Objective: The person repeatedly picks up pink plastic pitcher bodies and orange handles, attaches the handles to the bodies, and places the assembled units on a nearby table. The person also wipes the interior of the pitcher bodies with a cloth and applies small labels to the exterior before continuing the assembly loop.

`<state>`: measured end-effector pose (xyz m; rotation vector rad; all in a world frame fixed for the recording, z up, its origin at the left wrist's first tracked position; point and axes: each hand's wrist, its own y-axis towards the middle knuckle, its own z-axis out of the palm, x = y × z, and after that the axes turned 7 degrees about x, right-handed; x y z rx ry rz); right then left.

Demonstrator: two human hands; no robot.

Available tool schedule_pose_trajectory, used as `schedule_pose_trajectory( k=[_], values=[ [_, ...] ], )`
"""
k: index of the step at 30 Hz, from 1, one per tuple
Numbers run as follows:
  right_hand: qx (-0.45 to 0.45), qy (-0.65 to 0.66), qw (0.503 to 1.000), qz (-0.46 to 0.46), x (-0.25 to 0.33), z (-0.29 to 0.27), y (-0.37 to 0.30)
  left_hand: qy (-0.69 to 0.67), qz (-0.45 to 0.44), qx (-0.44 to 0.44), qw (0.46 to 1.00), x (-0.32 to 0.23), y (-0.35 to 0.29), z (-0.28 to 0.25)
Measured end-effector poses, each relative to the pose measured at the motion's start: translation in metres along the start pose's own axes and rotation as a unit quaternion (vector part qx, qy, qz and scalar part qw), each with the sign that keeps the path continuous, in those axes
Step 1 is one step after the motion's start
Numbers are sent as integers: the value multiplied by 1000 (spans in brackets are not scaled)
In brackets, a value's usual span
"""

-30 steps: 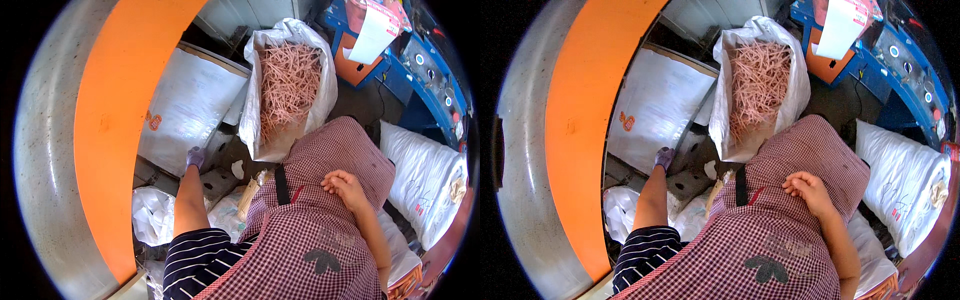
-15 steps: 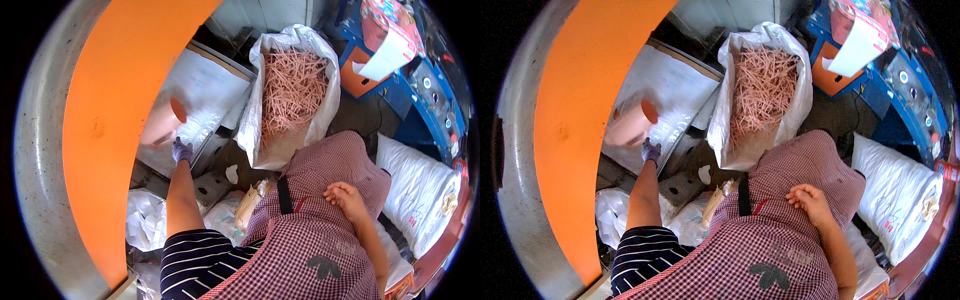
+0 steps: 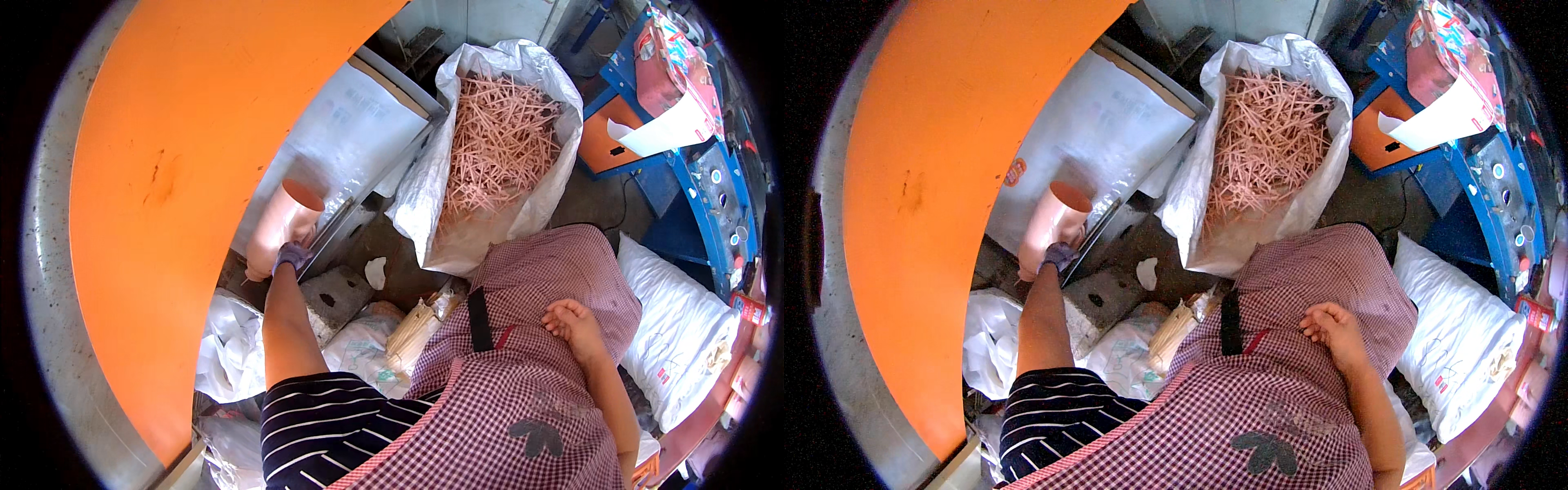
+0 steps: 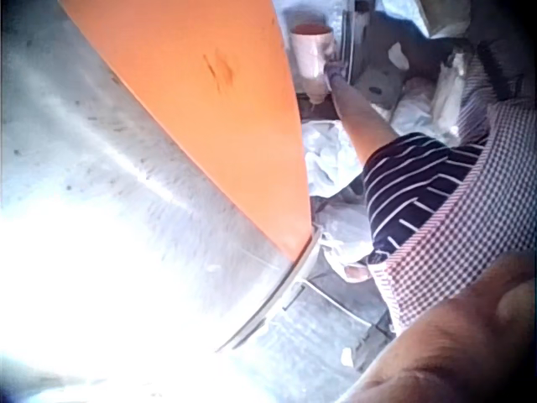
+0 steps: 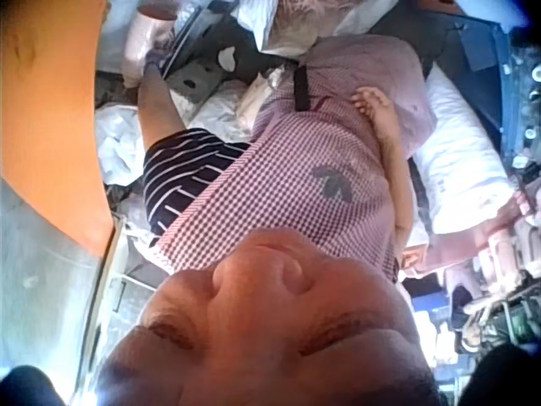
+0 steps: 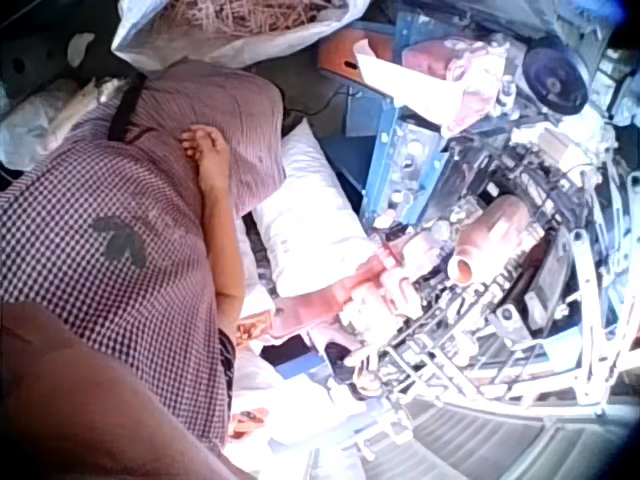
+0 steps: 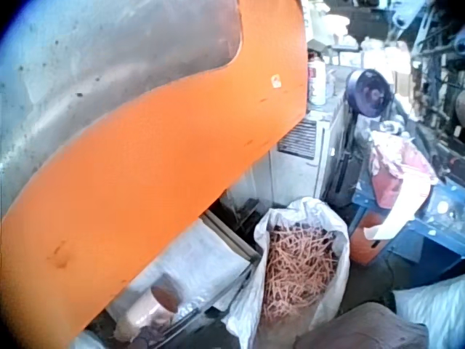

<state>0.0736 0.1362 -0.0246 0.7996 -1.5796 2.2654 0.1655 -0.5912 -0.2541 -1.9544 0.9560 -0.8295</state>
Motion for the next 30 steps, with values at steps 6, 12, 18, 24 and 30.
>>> schedule_pose_trajectory(
  k=[6,12,18,24,30],
  values=[
    [-35,-6,999,14,1,14,2,-103,-137,-328,929,-20,-81,-60],
    [-43,-20,998,33,7,20,6,-12,-212,-252,944,7,-72,-75],
    [-40,-5,999,22,7,23,6,-309,-152,-355,869,56,-24,-86],
    [-16,4,999,30,1,19,15,-162,153,-565,794,-66,-105,-134],
    [-2,-16,1000,24,1,9,19,-540,473,-172,675,-211,-228,-176]
  ],
)
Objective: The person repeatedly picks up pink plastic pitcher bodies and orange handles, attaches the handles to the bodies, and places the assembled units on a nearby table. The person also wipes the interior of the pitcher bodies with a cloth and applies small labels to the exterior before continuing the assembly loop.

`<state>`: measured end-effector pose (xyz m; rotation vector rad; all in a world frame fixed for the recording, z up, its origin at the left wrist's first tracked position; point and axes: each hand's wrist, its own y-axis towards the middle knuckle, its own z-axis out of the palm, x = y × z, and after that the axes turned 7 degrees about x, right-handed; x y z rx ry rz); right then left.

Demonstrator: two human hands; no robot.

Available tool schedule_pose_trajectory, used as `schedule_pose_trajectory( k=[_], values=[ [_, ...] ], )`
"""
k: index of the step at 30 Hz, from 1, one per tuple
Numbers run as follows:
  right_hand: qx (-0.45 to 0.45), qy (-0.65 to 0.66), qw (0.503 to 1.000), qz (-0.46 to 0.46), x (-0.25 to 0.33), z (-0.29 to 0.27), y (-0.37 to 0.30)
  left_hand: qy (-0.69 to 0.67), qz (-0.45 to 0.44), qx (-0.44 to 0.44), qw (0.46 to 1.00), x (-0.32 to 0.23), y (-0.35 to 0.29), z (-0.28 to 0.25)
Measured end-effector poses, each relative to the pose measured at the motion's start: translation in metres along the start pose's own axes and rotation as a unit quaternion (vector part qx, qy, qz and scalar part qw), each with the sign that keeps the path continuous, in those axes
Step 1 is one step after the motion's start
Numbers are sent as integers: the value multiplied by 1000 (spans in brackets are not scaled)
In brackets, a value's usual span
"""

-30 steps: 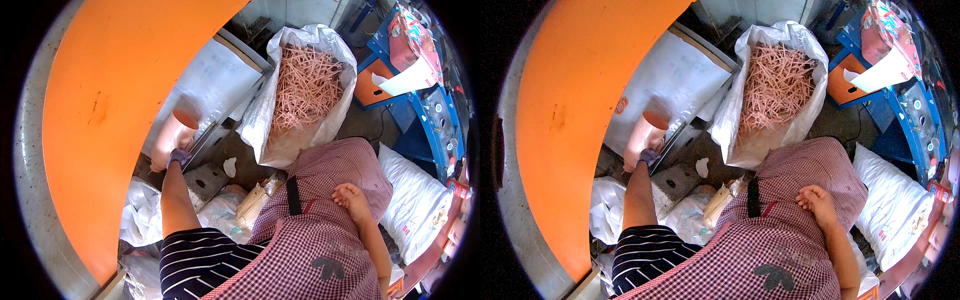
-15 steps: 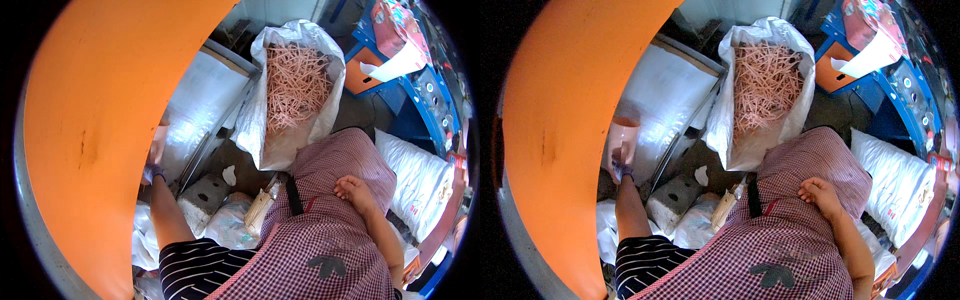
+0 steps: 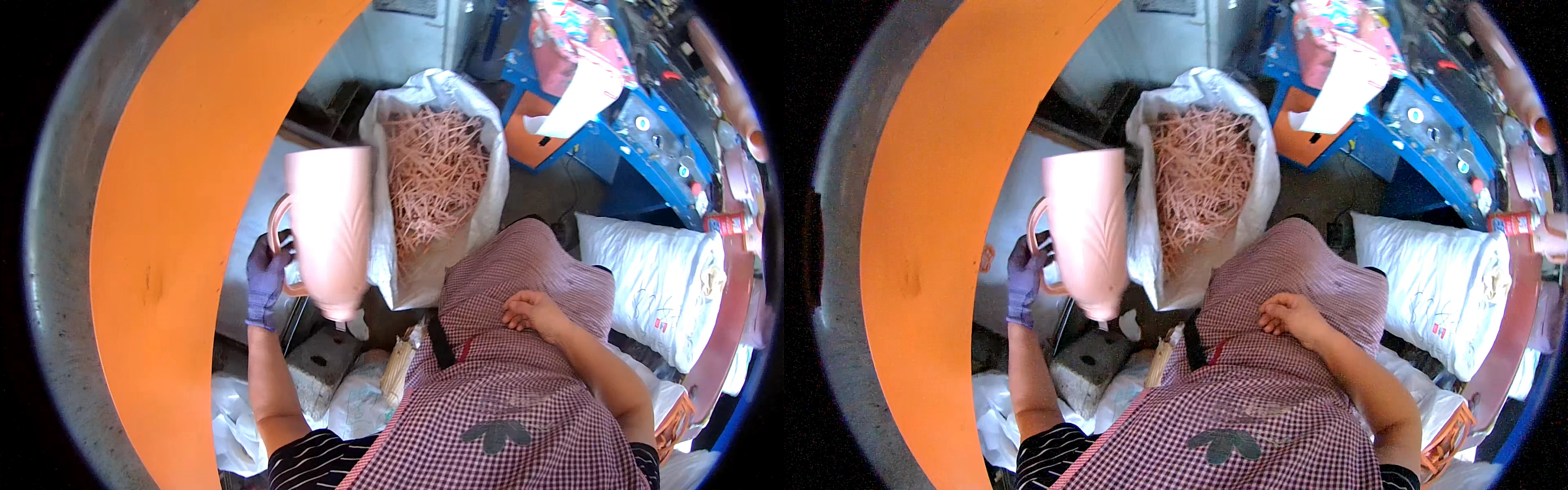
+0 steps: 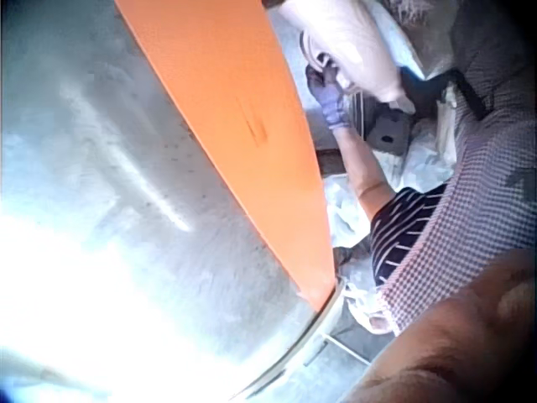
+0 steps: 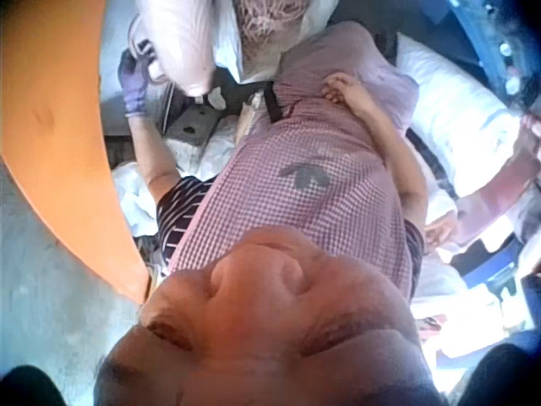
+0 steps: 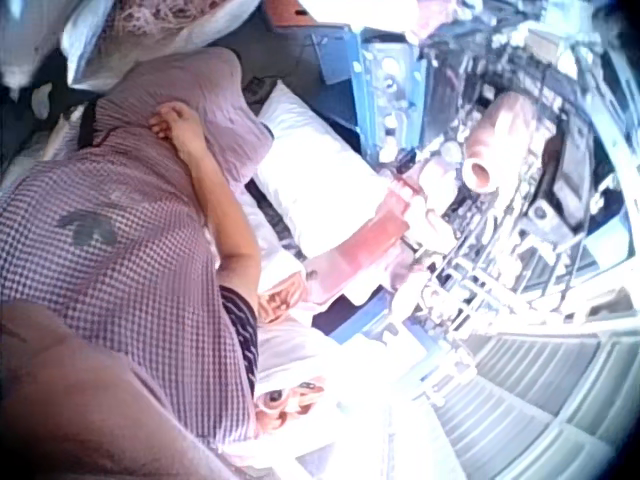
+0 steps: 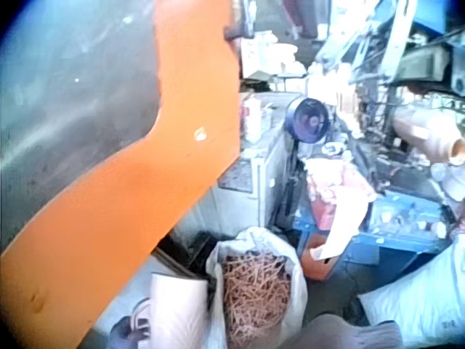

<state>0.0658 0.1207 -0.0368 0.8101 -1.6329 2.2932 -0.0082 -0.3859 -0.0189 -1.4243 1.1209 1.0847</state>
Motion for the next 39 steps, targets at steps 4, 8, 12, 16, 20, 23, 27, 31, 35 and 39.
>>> schedule_pose_trajectory(
  k=[4,8,12,16,20,23,27,31,35,39],
  values=[
    [32,44,998,-36,-14,-9,-4,-218,-46,154,963,-11,39,77],
    [33,79,993,-80,-26,-23,-21,-50,148,212,965,30,89,176],
    [-15,128,986,-107,-35,-50,-46,-386,5,300,872,-15,91,267],
    [-52,134,975,-170,-27,-87,-70,-421,-25,351,836,-45,78,309],
    [-109,77,968,-211,14,-115,-83,-422,-35,364,829,-62,62,317],
    [-191,-49,933,-302,43,-106,-89,-415,-38,366,832,-70,52,318],
    [-336,-333,681,-558,102,-40,-116,-409,-40,368,834,-74,44,319],
    [-222,-477,543,-654,155,12,-133,-405,-47,375,833,-73,32,324],
    [-157,-498,538,-662,154,37,-115,-400,-56,386,829,-73,25,335],
    [-224,-507,537,-636,165,42,-122,-393,-56,403,824,-76,27,344]
  ],
)
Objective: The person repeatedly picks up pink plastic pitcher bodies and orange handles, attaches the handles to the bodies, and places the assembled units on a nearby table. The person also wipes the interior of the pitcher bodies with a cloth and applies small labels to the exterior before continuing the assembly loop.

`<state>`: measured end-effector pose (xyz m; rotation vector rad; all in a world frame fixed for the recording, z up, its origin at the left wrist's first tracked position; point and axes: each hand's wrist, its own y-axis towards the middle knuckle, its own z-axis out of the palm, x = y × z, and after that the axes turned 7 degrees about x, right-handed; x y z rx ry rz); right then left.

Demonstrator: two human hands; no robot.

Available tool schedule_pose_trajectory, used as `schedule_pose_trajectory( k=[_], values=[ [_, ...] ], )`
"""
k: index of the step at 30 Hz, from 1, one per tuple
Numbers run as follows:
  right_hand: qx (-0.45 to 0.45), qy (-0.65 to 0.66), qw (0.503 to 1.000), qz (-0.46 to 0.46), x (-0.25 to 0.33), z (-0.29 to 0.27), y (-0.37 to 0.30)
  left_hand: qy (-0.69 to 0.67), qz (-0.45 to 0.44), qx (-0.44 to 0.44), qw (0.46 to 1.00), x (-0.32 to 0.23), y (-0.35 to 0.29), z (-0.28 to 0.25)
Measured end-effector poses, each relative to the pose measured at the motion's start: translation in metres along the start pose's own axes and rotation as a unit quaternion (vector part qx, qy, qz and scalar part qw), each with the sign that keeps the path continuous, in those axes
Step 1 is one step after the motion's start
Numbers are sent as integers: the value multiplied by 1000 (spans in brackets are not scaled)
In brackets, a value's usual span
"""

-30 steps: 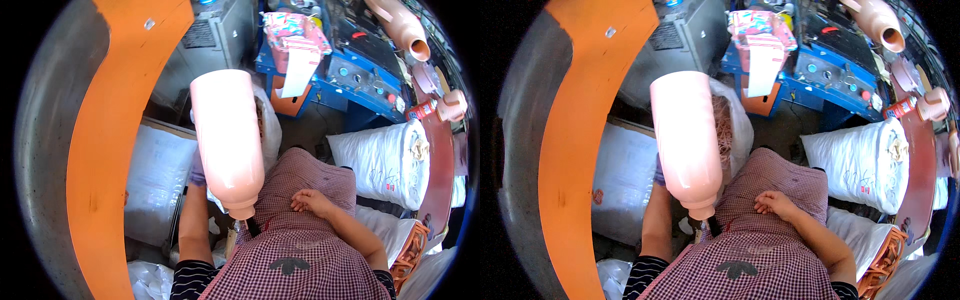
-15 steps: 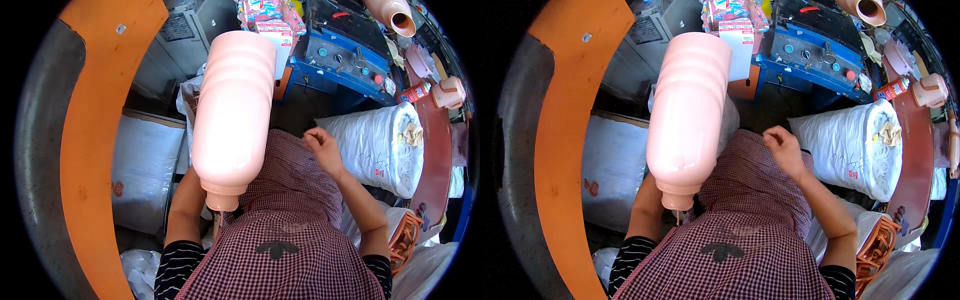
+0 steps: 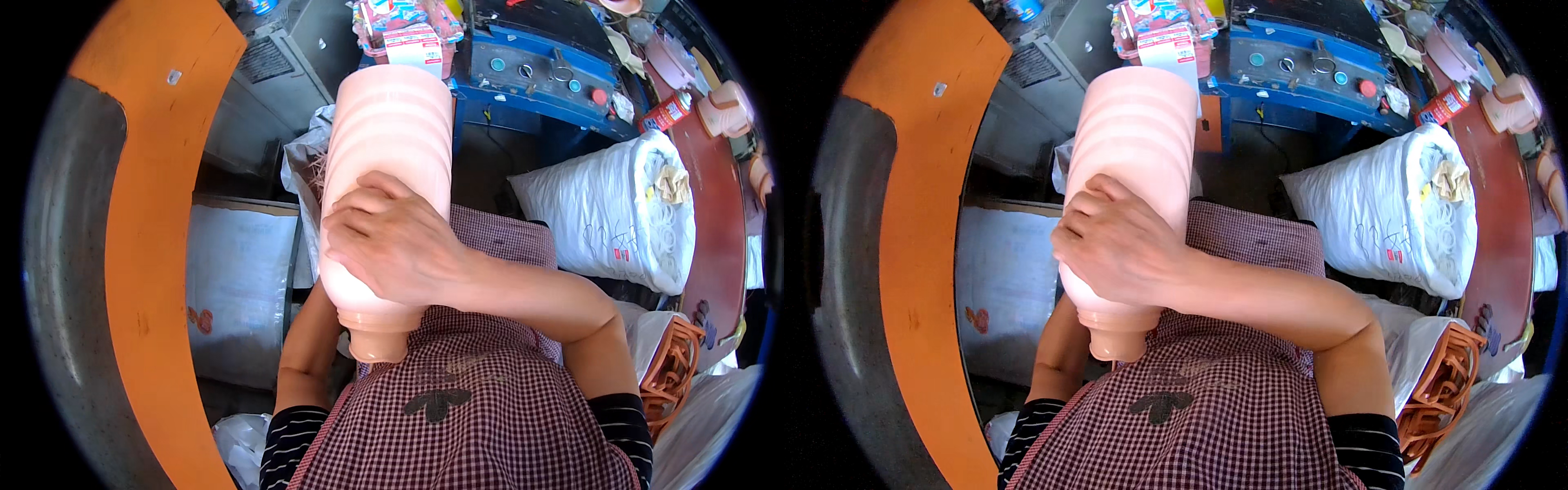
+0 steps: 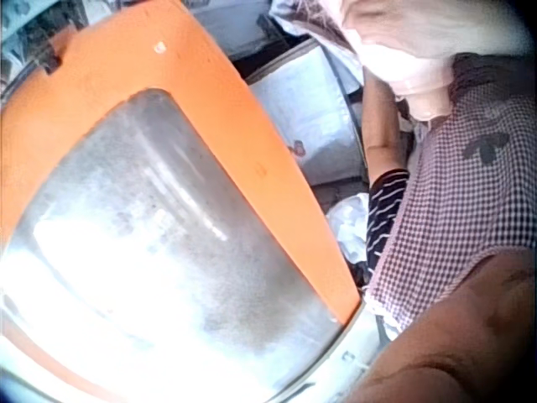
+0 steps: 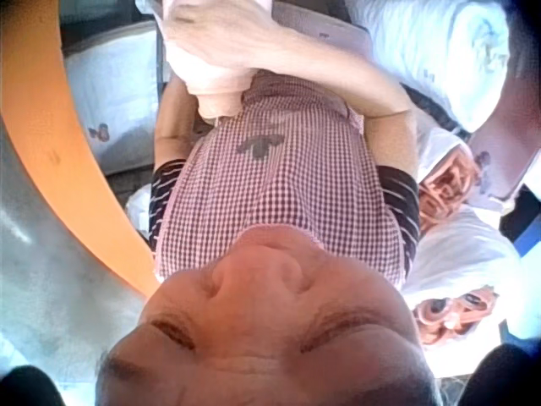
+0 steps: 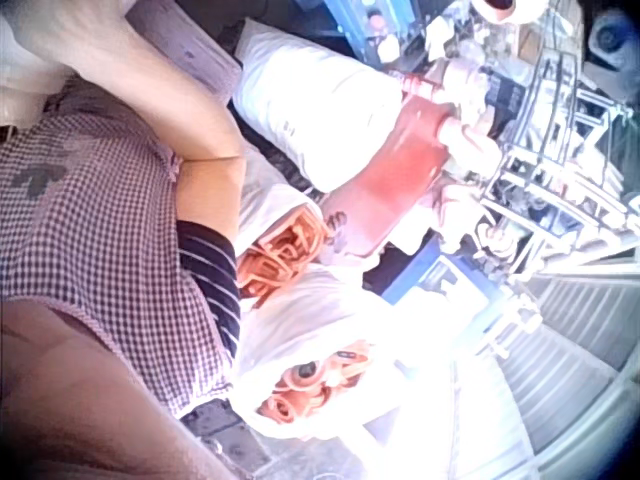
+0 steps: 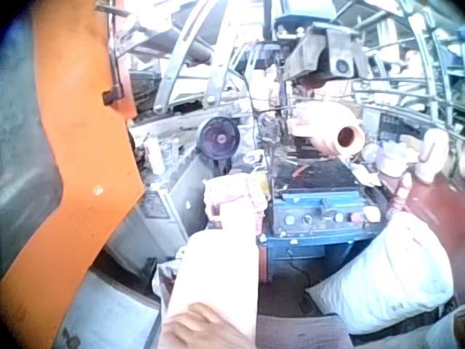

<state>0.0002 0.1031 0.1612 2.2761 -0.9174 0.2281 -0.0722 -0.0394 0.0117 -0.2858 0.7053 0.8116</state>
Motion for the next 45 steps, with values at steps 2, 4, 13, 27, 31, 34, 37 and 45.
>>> schedule_pose_trajectory(
  k=[2,4,13,27,31,34,37,45],
  values=[
    [17,-50,996,67,1,2,5,3,-8,6,1000,5,1,2],
    [-84,-74,993,40,-13,-3,4,4,-12,13,1000,8,5,5],
    [-315,201,881,288,-85,-51,-85,-12,-29,34,999,28,12,24],
    [-86,138,971,176,-28,-51,-108,-15,-47,44,998,52,25,45],
    [-109,86,973,183,-16,-58,-96,-15,-45,45,998,53,26,48],
    [-212,134,947,200,-28,-54,-99,0,-60,56,997,47,31,49],
    [-259,277,898,224,-39,-57,-110,21,-74,70,995,42,42,53],
    [-129,213,945,212,3,-73,-140,40,-97,85,991,49,59,57]
  ],
)
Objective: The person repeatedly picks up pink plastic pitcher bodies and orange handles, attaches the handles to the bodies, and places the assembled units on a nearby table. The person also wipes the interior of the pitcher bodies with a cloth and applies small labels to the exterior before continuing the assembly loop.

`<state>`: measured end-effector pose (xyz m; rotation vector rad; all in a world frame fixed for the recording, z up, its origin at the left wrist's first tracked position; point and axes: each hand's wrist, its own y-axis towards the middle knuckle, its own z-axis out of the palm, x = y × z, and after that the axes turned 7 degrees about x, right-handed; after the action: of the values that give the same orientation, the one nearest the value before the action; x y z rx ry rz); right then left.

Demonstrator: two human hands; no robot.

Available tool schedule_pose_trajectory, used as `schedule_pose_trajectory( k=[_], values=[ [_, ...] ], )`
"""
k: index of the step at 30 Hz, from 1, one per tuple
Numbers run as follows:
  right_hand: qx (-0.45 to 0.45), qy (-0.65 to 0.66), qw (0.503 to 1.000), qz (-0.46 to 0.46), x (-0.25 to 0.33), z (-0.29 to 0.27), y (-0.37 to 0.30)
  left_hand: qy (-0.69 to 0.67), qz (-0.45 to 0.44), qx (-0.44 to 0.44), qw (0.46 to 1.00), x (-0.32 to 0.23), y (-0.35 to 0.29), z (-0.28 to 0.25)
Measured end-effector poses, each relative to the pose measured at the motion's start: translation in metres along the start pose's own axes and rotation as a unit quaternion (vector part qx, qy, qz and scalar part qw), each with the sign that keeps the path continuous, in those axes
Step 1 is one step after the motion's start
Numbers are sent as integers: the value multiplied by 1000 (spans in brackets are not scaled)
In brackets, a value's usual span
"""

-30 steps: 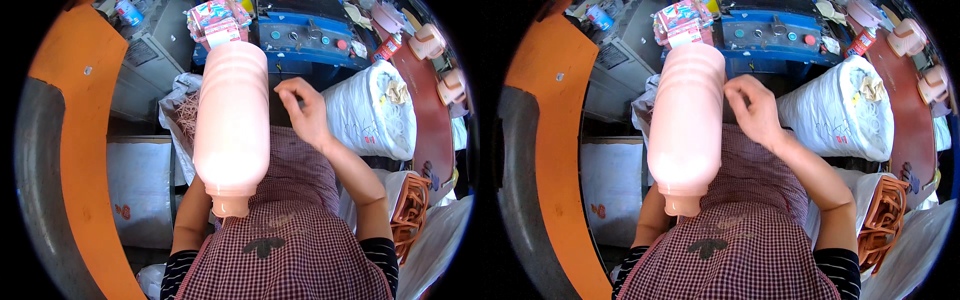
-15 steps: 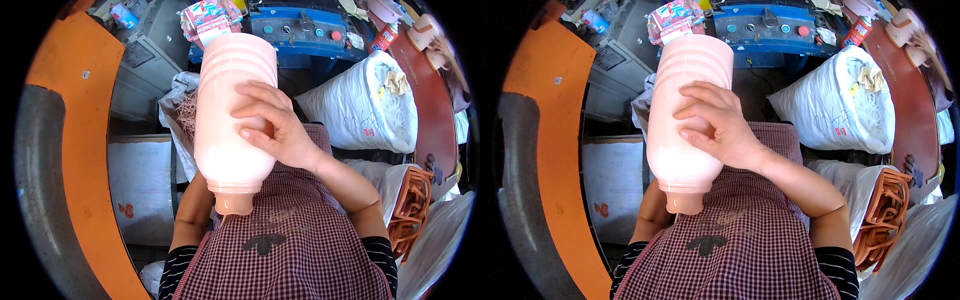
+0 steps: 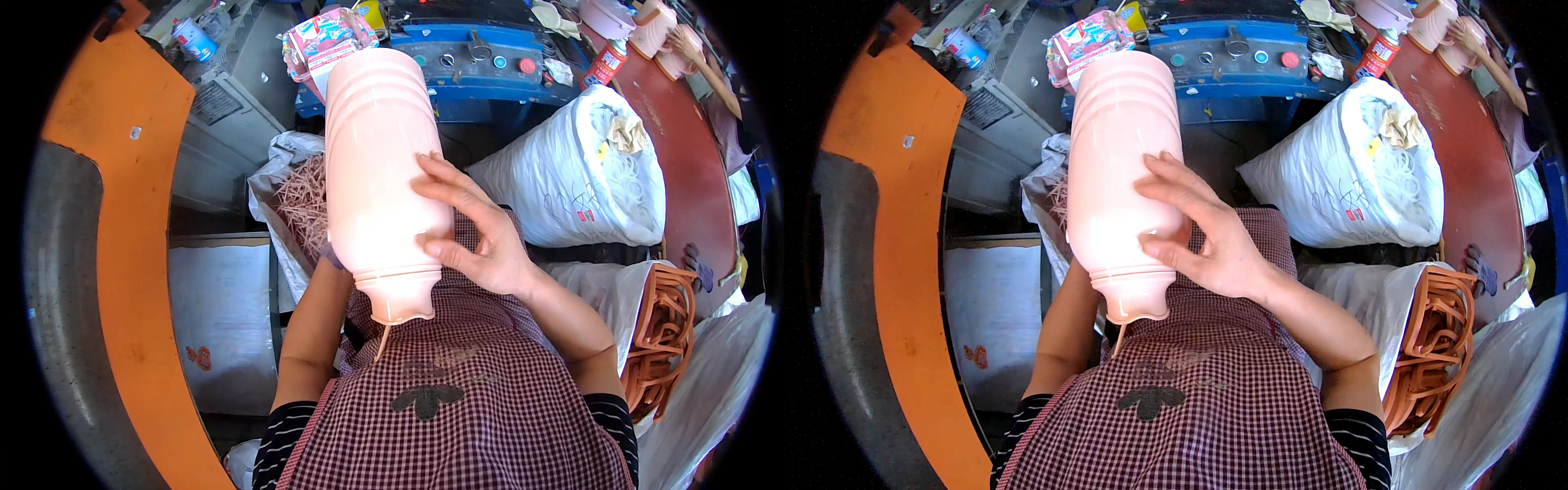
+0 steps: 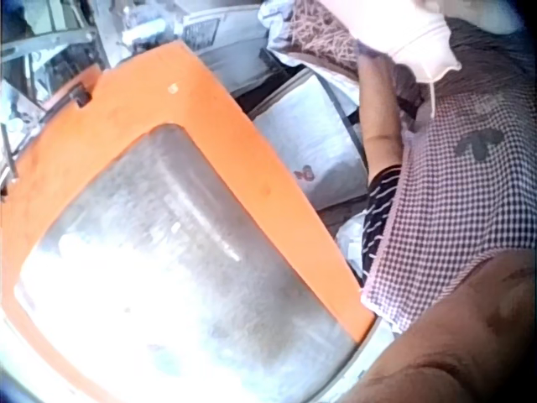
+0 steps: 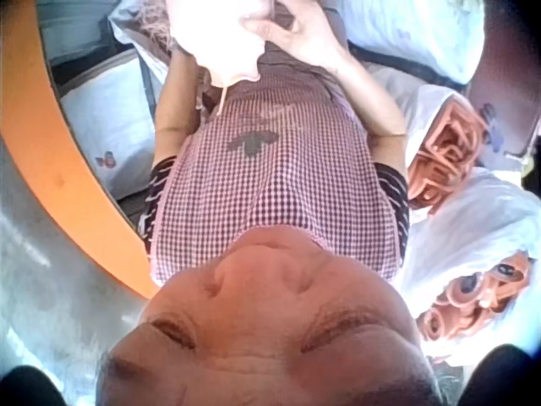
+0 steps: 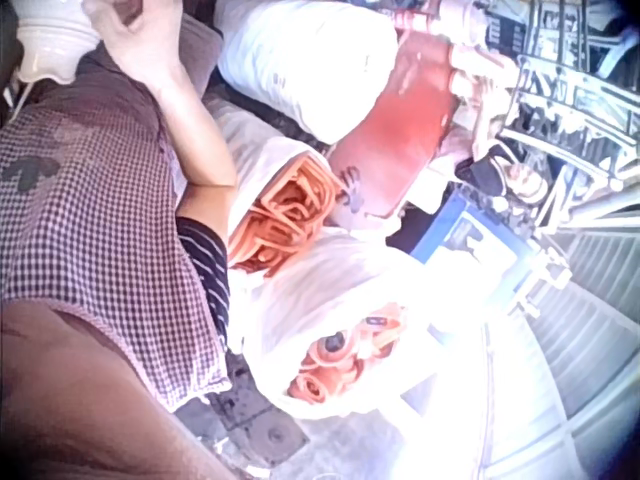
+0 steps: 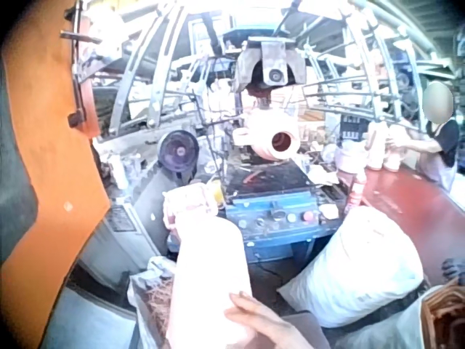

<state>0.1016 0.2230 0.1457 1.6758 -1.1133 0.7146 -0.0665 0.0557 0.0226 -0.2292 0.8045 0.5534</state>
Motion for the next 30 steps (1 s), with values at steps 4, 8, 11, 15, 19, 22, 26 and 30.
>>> schedule_pose_trajectory(
  k=[4,8,11,15,19,22,26,30],
  values=[
    [5,-65,998,2,1,-3,-5,-1,-7,5,1000,1,4,-2],
    [-25,-115,993,15,9,8,-6,-2,-1,8,1000,-4,-5,-1],
    [-65,-126,989,46,22,5,4,2,-5,14,1000,-10,-7,-1],
    [6,-130,991,-4,14,0,6,7,-10,17,1000,-11,-12,-1],
    [50,-24,997,58,16,-8,7,-9,-10,9,1000,-4,-17,-2],
    [47,20,997,58,18,-8,10,-19,-3,2,1000,0,-20,0],
    [69,65,995,19,12,-10,9,-23,0,-3,1000,1,-22,-2],
    [39,26,998,-48,-1,-6,6,-28,-3,-1,1000,2,-20,-3]
  ],
)
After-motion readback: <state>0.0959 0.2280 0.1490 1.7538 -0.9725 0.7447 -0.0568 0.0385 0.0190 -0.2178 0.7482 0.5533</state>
